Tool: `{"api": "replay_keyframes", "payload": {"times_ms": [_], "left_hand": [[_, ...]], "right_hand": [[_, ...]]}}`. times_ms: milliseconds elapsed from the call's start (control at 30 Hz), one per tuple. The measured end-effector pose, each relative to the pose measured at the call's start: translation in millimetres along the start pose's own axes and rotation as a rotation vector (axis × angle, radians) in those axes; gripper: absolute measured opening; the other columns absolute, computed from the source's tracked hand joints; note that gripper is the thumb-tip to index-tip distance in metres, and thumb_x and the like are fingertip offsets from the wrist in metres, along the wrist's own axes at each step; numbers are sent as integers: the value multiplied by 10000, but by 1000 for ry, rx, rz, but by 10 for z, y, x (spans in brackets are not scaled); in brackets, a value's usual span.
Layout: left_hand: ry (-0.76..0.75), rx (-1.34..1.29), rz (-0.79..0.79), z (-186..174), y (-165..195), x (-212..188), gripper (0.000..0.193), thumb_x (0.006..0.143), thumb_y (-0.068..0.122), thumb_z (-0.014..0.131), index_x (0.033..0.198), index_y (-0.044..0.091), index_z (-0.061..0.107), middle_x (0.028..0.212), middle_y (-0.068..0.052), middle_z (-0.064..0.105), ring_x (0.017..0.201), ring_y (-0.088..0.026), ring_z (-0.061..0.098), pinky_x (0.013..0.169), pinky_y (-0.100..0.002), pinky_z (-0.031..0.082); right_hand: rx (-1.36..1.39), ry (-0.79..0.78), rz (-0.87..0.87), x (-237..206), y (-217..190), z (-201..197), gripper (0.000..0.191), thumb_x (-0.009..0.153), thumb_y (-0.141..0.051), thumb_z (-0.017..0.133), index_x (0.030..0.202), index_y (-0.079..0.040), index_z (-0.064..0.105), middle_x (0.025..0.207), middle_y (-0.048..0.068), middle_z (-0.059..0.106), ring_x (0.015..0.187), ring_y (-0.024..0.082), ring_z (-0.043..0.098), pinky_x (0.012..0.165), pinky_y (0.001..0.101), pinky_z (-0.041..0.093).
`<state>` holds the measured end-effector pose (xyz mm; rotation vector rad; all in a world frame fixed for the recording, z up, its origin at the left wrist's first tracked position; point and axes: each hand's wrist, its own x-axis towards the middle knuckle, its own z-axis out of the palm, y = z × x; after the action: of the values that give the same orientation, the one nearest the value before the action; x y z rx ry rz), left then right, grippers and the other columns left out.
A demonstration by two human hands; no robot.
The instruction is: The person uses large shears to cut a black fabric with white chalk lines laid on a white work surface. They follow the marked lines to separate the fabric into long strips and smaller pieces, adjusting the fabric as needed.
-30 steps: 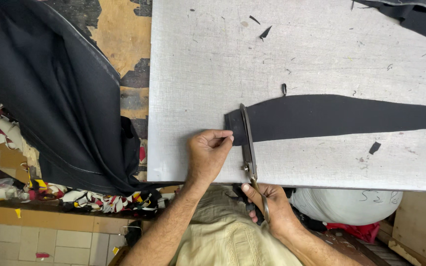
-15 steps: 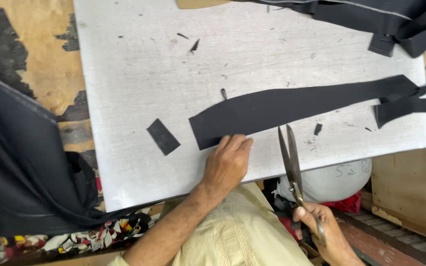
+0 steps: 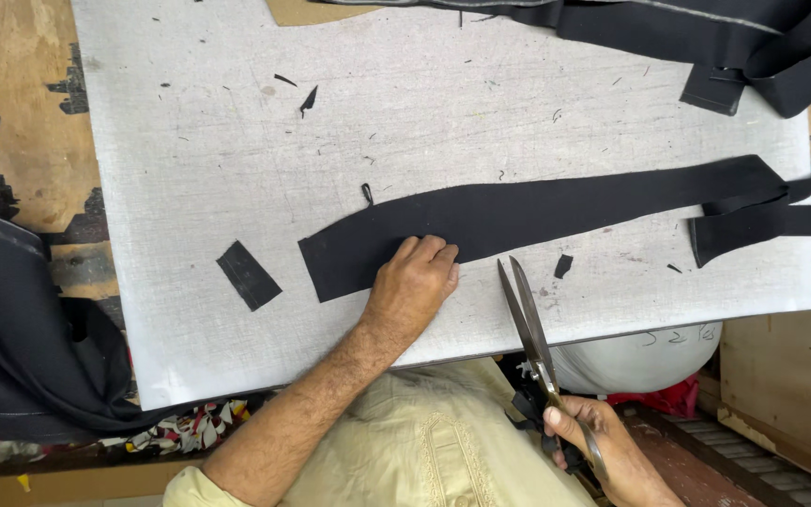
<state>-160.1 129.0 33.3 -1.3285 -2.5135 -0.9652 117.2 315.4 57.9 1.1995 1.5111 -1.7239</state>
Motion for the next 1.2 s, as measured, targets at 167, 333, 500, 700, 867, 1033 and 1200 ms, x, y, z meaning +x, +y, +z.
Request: {"api": "replay_keyframes", "payload": {"times_ms": [167, 333, 500, 700, 867, 1033, 1200], "left_hand": [[-202, 148, 41, 108, 9, 62, 107, 857, -53, 738, 958, -16, 744, 919, -87, 682, 874, -154, 652, 632, -215, 608], [-65, -63, -113, 172, 6, 122, 96, 880, 13, 769, 957, -31, 732, 857, -81, 654, 795, -166, 632, 621, -248, 597], [83, -124, -25, 124, 32, 62, 97, 897, 19, 765, 967, -18, 709, 897, -77, 638, 842, -175, 640, 709, -249, 614], [142, -77, 31, 149, -7, 31, 140, 903, 36, 784, 1003, -28, 710, 961, -87, 655, 880, -183, 651, 732, -251, 613], [147, -58, 43, 186, -35, 21, 168, 892, 45, 785, 1019, -35, 710, 980, -99, 670, 903, -188, 653, 747, -249, 618], [155, -46, 68, 191, -65, 9, 166, 887, 37, 782, 1017, -36, 709, 993, -98, 674, 907, -196, 650, 748, -262, 616], [191, -53, 33, 154, -39, 37, 141, 884, 22, 753, 1000, -22, 685, 986, -108, 687, 910, -211, 678, 734, -256, 625]], "right_hand": [[-1, -2, 114, 68, -17, -189, 498, 823, -483, 751, 739, -1, 660, 550, 71, 510, 515, 201, 508, 530, 336, 413], [-35, 29, 168, 109, -44, -215, 494, 755, -492, 823, 802, -6, 747, 593, 78, 543, 540, 207, 527, 541, 382, 442], [27, 9, -20, 369, -322, 12, 527, 758, -570, 747, 813, -49, 696, 606, 72, 584, 586, 188, 576, 665, 369, 487], [-18, 59, -4, 497, -751, 103, 439, 817, -443, 763, 750, -19, 672, 564, 67, 568, 497, 180, 546, 521, 341, 476], [-39, 80, 51, 460, -918, 168, 334, 831, -295, 795, 753, 20, 717, 527, 78, 567, 441, 163, 532, 407, 317, 445], [9, 77, -32, 621, -1105, 165, 301, 838, -314, 778, 768, -28, 715, 545, 48, 587, 454, 135, 572, 431, 289, 494], [-21, 57, -54, 800, -1187, 151, 309, 848, -252, 785, 689, -11, 675, 527, 78, 576, 413, 174, 541, 378, 323, 456]]}}
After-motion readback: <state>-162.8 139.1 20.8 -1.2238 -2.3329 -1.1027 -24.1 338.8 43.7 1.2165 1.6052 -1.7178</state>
